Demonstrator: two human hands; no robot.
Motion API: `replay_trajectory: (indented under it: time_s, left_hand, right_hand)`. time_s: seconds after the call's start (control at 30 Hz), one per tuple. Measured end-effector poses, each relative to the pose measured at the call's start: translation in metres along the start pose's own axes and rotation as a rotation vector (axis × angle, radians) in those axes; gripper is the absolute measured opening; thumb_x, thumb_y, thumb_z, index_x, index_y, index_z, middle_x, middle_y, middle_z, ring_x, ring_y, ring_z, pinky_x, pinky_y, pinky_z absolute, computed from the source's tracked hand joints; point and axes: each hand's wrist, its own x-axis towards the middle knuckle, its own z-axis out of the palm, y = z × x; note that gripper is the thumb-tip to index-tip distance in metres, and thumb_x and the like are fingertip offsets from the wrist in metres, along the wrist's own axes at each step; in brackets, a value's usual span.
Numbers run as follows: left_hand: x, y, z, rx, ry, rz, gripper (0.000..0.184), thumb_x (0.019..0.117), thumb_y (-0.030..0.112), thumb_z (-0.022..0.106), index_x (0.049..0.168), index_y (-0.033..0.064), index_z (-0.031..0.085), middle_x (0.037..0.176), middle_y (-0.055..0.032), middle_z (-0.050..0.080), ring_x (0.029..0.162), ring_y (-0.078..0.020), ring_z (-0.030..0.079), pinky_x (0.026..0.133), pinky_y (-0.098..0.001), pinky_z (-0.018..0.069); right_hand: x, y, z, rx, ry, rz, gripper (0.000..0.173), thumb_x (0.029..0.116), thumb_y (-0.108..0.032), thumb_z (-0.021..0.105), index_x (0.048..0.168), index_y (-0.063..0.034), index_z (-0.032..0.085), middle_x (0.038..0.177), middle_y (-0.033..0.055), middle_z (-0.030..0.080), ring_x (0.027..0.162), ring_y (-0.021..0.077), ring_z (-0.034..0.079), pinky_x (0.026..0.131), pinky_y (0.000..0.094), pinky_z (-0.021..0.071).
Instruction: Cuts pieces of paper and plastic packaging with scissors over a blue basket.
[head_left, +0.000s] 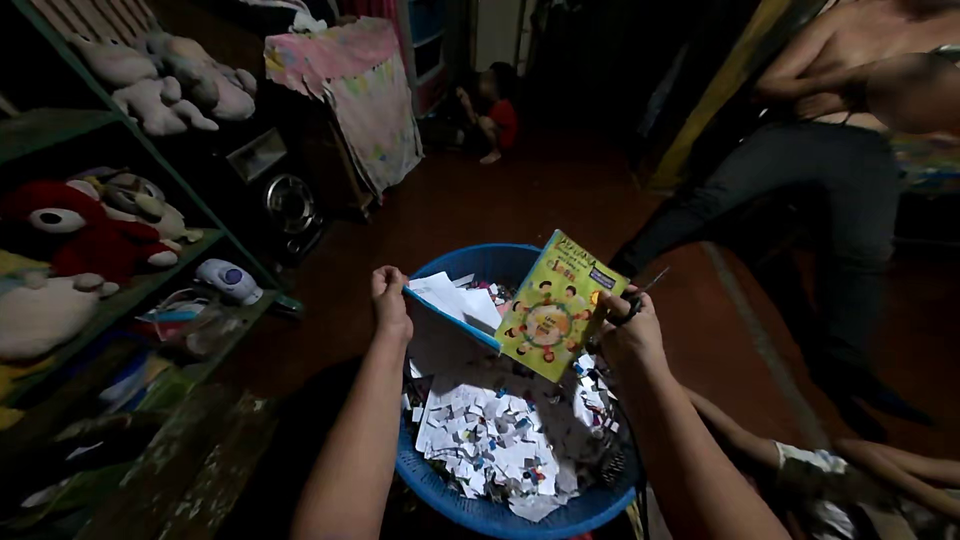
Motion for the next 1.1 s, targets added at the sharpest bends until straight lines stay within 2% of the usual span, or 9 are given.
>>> replay_trajectory:
  time_s: [0.2, 0.4, 0.47, 0.53, 0.6, 0.7, 0.83, 0.97, 1.1]
  left_hand:
    - [0.005, 0.012, -0.014, -0.064, 0.153, 0.085, 0.013, 0.1095, 0.013, 0.036, 0.110, 0.0073, 0.048, 0.078, 0.0041, 0.045, 0.069, -0.0040, 0.050, 0.072, -0.0225, 0.0483]
    - [0.005, 0.007, -0.012, -0.032, -0.180, 0.051, 0.012, 0.1092, 0.016, 0.040, 0.108, 0.0146, 0.052, 0.065, 0.0100, 0.039, 0.054, 0.0003, 0.041, 0.058, -0.0164, 0.0437]
    - [0.007, 0.004, -0.012, 0.263, -0.221, 0.074, 0.021, 0.1083, 0.015, 0.043, 0.124, 0.0069, 0.053, 0.080, -0.0011, 0.049, 0.067, -0.0080, 0.050, 0.068, -0.0264, 0.0476]
    - [0.006, 0.002, -0.009, 0.536, -0.231, 0.156, 0.037, 0.1072, 0.013, 0.049, 0.141, -0.0006, 0.048, 0.116, -0.0194, 0.063, 0.100, -0.0262, 0.064, 0.090, -0.0449, 0.0529]
    - [-0.002, 0.005, -0.001, 0.667, -0.268, 0.252, 0.042, 0.1067, 0.019, 0.053, 0.143, -0.0014, 0.049, 0.140, -0.0247, 0.054, 0.122, -0.0348, 0.059, 0.102, -0.0509, 0.0490]
    - [-0.027, 0.011, 0.019, 0.635, -0.450, 0.255, 0.037, 0.1070, 0.019, 0.050, 0.136, -0.0030, 0.056, 0.134, -0.0229, 0.058, 0.118, -0.0313, 0.061, 0.100, -0.0468, 0.0516]
    - [-0.057, 0.014, 0.038, 0.526, -0.737, -0.032, 0.046, 0.1048, 0.027, 0.057, 0.141, -0.0007, 0.051, 0.127, -0.0175, 0.064, 0.108, -0.0221, 0.066, 0.094, -0.0405, 0.0552]
    - [-0.068, 0.016, 0.043, 0.452, -0.735, -0.157, 0.040, 0.1063, 0.021, 0.055, 0.141, 0.0009, 0.049, 0.126, -0.0152, 0.064, 0.112, -0.0164, 0.066, 0.099, -0.0361, 0.0543]
    - [-0.067, 0.020, 0.041, 0.656, -0.645, -0.024, 0.042, 0.1092, 0.021, 0.048, 0.146, 0.0021, 0.047, 0.132, -0.0213, 0.062, 0.123, -0.0268, 0.062, 0.106, -0.0453, 0.0484]
  right_hand:
    - [0.019, -0.006, -0.013, 0.035, 0.215, -0.144, 0.036, 0.0990, 0.001, 0.058, 0.130, 0.0013, 0.041, 0.091, 0.0056, 0.059, 0.072, 0.0087, 0.066, 0.067, 0.0265, 0.0602]
    - [0.011, -0.005, -0.005, 0.009, 0.058, -0.132, 0.032, 0.0997, -0.002, 0.057, 0.128, 0.0013, 0.043, 0.090, 0.0042, 0.060, 0.072, 0.0068, 0.064, 0.067, 0.0248, 0.0585]
    - [0.006, -0.002, 0.001, -0.001, 0.006, -0.153, 0.029, 0.0970, 0.001, 0.058, 0.123, -0.0019, 0.044, 0.085, 0.0005, 0.056, 0.064, 0.0024, 0.057, 0.060, 0.0181, 0.0520]
    - [0.005, 0.002, 0.004, 0.053, -0.061, -0.151, 0.030, 0.0950, 0.004, 0.059, 0.120, -0.0045, 0.044, 0.082, -0.0001, 0.056, 0.061, 0.0031, 0.057, 0.056, 0.0184, 0.0515]
    - [0.000, 0.004, 0.006, 0.047, -0.125, -0.136, 0.033, 0.0936, 0.005, 0.060, 0.120, -0.0049, 0.045, 0.084, 0.0010, 0.058, 0.065, 0.0061, 0.060, 0.059, 0.0225, 0.0555]
    - [-0.007, 0.009, 0.010, -0.016, -0.199, -0.168, 0.036, 0.0884, 0.006, 0.066, 0.118, -0.0032, 0.047, 0.088, 0.0025, 0.061, 0.070, 0.0085, 0.064, 0.063, 0.0259, 0.0589]
    - [-0.014, 0.015, 0.016, -0.086, -0.278, -0.199, 0.038, 0.0835, 0.007, 0.070, 0.115, -0.0035, 0.051, 0.095, 0.0036, 0.064, 0.079, 0.0096, 0.067, 0.070, 0.0283, 0.0607]
    - [-0.019, 0.017, 0.019, -0.123, -0.318, -0.211, 0.036, 0.0836, 0.006, 0.070, 0.114, -0.0035, 0.052, 0.095, 0.0028, 0.064, 0.081, 0.0085, 0.066, 0.072, 0.0272, 0.0599]
    - [-0.020, 0.017, 0.018, -0.217, -0.382, -0.222, 0.035, 0.0826, 0.003, 0.071, 0.111, -0.0034, 0.052, 0.095, 0.0023, 0.064, 0.082, 0.0080, 0.066, 0.073, 0.0261, 0.0586]
